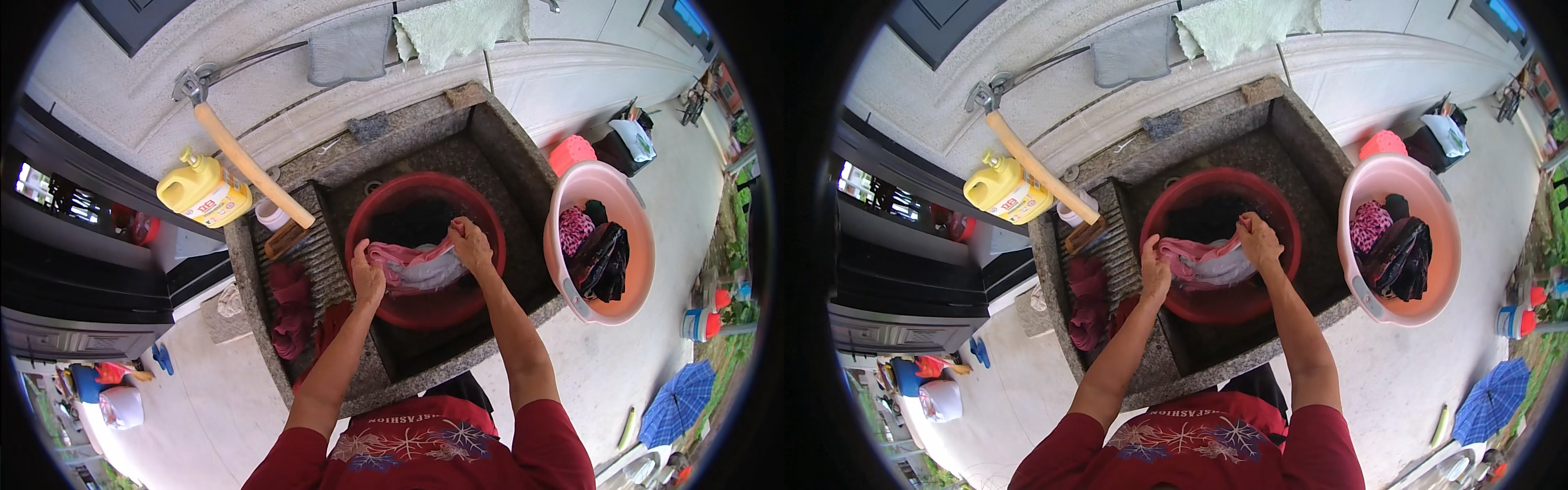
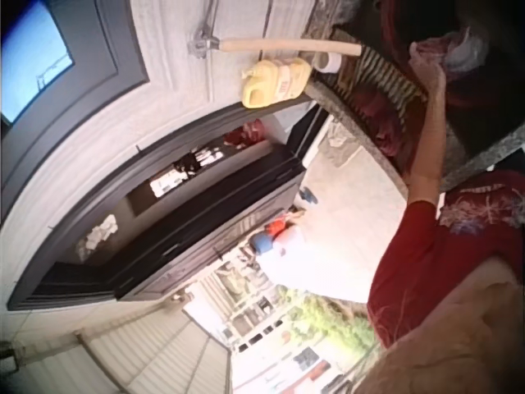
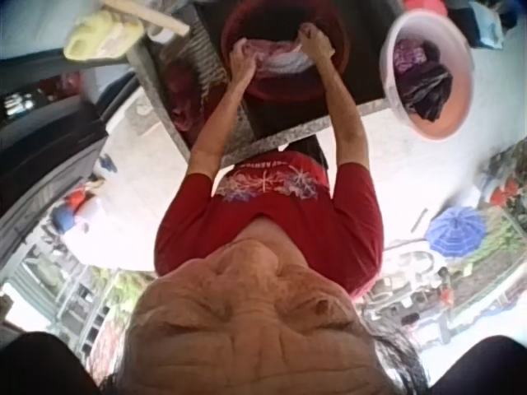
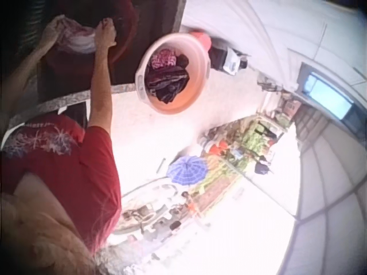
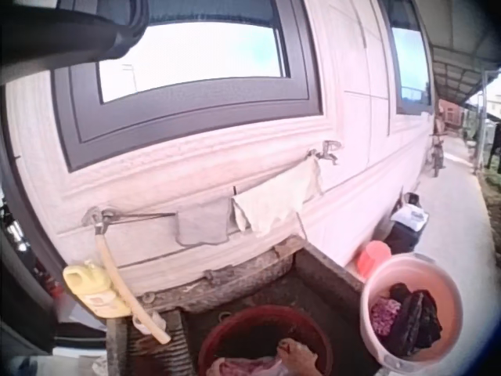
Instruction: The person hand-washes multiple garments in a red basin placed in an outdoor stone sink. They scrub and rinse each item individually, then transfer the washed clothes into a pink basin beside the sink. The process continues with different pieces of clothing throughout the clip.
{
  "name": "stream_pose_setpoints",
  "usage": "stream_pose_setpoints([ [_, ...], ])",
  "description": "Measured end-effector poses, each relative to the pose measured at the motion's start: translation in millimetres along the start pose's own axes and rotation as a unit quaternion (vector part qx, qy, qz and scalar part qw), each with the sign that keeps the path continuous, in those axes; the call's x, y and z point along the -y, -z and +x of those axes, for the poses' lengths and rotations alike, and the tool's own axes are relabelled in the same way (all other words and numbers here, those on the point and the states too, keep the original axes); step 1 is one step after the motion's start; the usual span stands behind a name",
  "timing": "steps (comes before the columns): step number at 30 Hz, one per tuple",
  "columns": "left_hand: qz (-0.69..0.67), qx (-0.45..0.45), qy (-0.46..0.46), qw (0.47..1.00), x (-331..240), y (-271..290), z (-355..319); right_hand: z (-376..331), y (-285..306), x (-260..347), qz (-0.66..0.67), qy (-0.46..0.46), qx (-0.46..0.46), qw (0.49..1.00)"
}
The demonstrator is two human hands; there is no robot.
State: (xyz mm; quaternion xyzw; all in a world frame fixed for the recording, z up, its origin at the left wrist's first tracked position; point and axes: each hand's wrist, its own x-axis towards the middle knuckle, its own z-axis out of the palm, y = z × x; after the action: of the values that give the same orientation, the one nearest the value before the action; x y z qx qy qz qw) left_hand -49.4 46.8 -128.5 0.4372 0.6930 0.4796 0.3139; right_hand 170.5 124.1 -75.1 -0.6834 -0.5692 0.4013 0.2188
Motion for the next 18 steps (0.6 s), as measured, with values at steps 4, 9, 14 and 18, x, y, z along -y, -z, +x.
stream_pose_setpoints([
  [4, 0.262, 0.141, -0.017, 0.955, 9.2, -39.8, -28.5, -2.0, -44.5, -27.9, -0.199, 0.086, -0.034, 0.976],
  [9, 0.469, 0.27, -0.008, 0.841, 24.9, -62.8, -44.0, 0.1, -101.4, -81.1, -0.335, 0.295, -0.12, 0.887],
  [14, 0.455, 0.279, -0.002, 0.846, 45.7, -70.6, -47.3, 9.3, -116.2, -98.2, -0.335, 0.3, -0.095, 0.888],
  [18, 0.447, 0.276, -0.021, 0.851, 43.5, -69.0, -41.6, 18.4, -111.1, -102.3, -0.279, 0.346, -0.072, 0.893],
])
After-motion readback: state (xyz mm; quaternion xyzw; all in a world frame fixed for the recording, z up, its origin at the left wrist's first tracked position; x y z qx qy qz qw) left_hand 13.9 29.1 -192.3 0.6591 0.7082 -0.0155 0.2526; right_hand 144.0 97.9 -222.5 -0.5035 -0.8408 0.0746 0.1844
